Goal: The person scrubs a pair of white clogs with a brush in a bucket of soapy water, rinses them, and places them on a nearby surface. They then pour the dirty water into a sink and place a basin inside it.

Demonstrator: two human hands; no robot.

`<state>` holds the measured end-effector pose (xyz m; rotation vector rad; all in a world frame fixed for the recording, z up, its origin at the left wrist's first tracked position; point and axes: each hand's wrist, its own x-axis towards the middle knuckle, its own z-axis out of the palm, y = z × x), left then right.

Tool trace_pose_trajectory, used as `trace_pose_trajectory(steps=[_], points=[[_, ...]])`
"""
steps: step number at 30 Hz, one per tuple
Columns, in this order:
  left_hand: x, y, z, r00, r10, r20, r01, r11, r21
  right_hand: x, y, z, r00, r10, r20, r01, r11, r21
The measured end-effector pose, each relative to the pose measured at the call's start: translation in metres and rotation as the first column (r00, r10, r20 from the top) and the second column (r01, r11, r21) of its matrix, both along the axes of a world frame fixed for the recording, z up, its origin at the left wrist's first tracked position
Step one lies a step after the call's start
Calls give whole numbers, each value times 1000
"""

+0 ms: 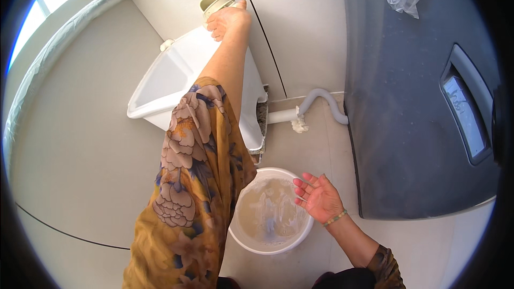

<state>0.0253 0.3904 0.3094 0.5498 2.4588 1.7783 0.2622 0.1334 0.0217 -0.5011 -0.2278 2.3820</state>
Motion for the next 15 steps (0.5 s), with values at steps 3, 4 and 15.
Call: trace_pose_trajectory(steps=[3,4,15], points=[[4,10,3,997,-27,68,21,996,82,-4,-1,-2,1000,16,-20,-16,1000,-5],[10,10,5,995,-60,81,52,994,100,-4,-1,-1,1000,21,-14,-21,1000,-5],[-2,-9,-13,908,-370,-196,354,928,-112,2,1,-3,1000,12,21,-12,1000,-4]])
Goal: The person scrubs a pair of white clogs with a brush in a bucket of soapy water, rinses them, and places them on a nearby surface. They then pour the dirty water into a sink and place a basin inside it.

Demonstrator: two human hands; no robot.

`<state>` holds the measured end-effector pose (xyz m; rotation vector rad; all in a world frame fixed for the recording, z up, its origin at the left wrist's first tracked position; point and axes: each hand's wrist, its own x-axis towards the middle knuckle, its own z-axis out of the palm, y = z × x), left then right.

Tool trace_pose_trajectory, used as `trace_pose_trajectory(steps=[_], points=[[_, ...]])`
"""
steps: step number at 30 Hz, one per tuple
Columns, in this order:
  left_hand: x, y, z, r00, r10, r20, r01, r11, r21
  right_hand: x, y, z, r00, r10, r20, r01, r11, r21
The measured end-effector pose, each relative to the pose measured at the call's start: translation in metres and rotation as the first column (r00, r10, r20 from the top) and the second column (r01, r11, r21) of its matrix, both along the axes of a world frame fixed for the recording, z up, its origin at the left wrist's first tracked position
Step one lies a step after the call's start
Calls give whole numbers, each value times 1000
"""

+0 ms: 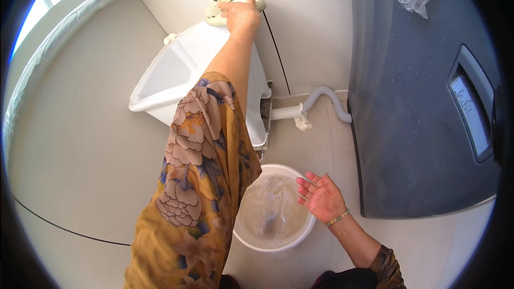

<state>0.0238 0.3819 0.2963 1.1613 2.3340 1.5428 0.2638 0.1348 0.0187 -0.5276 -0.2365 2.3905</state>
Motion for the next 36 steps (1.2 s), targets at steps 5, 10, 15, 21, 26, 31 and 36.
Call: trace_pose_trajectory(steps=[5,10,15,21,26,31,36], points=[[-3,7,-4,986,164,4,-164,986,-9,-2,-2,1,1000,16,1,-16,1000,-1],[-6,-11,-1,969,204,-143,-193,977,85,-15,-7,1,995,95,-27,-96,995,-25],[77,-121,-74,394,-327,-859,654,757,12,10,7,-6,999,26,34,-25,999,-30],[-24,-346,-207,-115,-832,-543,731,300,-613,-3,1,-30,981,112,158,-98,991,-96],[-125,-465,-296,147,-969,-197,338,236,-911,-4,0,-31,955,157,253,-132,985,-113],[-121,-471,-314,453,-760,-466,267,614,-743,-4,1,-21,923,174,343,-149,984,-98],[-115,-483,-327,597,-753,-275,179,459,-870,-5,4,-15,912,159,378,-141,987,-76]])
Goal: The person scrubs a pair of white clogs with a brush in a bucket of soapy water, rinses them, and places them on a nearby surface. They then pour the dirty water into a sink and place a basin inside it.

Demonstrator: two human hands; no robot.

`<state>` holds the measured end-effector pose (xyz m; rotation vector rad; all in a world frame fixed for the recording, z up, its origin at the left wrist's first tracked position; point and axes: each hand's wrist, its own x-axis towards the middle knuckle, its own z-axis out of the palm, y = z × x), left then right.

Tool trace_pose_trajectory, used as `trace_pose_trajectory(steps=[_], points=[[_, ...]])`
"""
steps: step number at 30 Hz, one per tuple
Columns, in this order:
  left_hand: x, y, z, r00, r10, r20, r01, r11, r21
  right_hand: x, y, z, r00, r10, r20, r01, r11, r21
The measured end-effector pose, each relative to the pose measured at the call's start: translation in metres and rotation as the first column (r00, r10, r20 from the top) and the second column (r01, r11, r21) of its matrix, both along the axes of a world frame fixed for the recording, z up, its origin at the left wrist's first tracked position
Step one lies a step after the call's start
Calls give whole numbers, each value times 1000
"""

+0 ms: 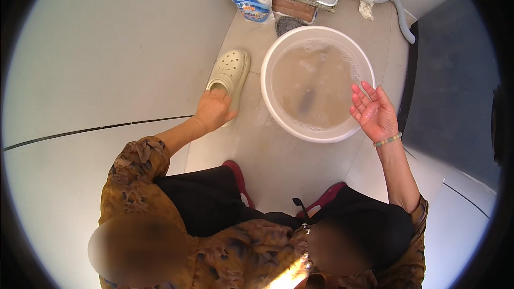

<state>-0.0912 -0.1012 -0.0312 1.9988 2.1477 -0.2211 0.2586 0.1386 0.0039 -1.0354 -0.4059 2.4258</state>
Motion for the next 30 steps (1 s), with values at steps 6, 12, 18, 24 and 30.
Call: trace_pose_trajectory(steps=[6,12,18,24,30], points=[[-8,-32,-19,984,-109,-143,104,994,-39,2,-3,-6,1000,9,7,-9,999,-47],[-25,-30,2,783,259,565,-271,960,-65,6,6,-15,994,44,103,-46,999,19],[-40,0,71,179,404,897,-595,771,-228,2,4,-12,990,103,94,-102,995,-13],[19,36,144,373,175,911,-399,917,-13,13,0,-18,981,185,52,-186,983,13],[90,117,155,631,-180,755,21,976,216,-5,1,10,938,318,-138,-306,946,103]])
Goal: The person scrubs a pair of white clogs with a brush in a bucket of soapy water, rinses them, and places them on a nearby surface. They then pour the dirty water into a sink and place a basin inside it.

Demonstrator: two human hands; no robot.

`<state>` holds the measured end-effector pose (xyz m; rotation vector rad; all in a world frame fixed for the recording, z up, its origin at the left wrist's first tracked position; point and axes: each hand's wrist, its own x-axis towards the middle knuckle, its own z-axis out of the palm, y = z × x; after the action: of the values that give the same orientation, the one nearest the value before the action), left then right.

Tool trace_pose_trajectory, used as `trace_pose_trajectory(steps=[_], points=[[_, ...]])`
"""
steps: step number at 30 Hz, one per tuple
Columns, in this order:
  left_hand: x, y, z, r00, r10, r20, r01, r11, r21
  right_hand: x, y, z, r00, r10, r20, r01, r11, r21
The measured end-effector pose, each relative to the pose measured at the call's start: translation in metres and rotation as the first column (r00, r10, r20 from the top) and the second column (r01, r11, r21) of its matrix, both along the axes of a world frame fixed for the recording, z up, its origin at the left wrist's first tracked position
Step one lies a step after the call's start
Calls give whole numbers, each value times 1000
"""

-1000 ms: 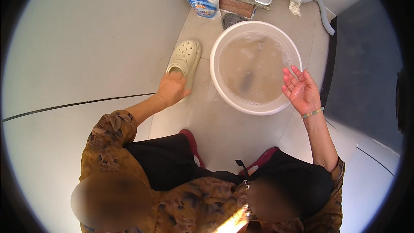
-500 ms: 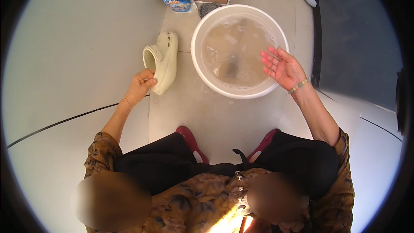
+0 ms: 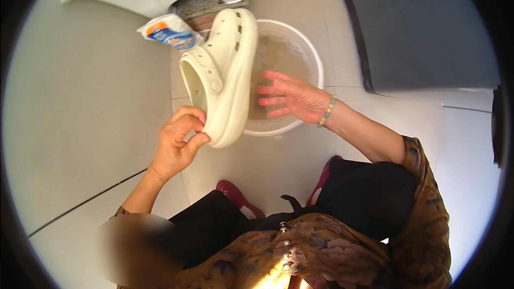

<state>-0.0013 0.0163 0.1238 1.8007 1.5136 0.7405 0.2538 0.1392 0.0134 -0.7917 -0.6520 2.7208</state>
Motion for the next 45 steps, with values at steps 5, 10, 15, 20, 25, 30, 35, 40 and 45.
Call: trace_pose_trajectory(steps=[5,10,15,20,25,30,35,40,45], points=[[80,33,-53,927,-243,-284,294,943,153,6,5,3,988,-148,36,139,974,181],[88,31,-84,963,-269,8,251,907,338,22,12,5,963,-256,78,222,926,306],[49,41,-155,963,249,-102,-244,968,58,39,26,-3,973,-227,34,211,943,256],[82,78,-204,852,361,-379,-436,890,-134,41,25,-16,971,-222,93,178,922,344],[93,88,-247,879,405,-250,-462,853,-242,36,22,-13,969,-199,147,142,933,330],[58,83,-218,948,160,-275,-274,850,-449,27,26,-32,980,-113,162,57,946,318],[56,78,-232,982,95,-161,-167,830,-532,15,26,-62,966,-100,236,25,953,303],[95,75,-268,942,326,-74,-333,888,-319,16,29,-50,957,-87,276,16,968,249],[99,77,-269,858,493,143,-340,755,-561,13,15,-29,918,-171,358,80,964,255]])
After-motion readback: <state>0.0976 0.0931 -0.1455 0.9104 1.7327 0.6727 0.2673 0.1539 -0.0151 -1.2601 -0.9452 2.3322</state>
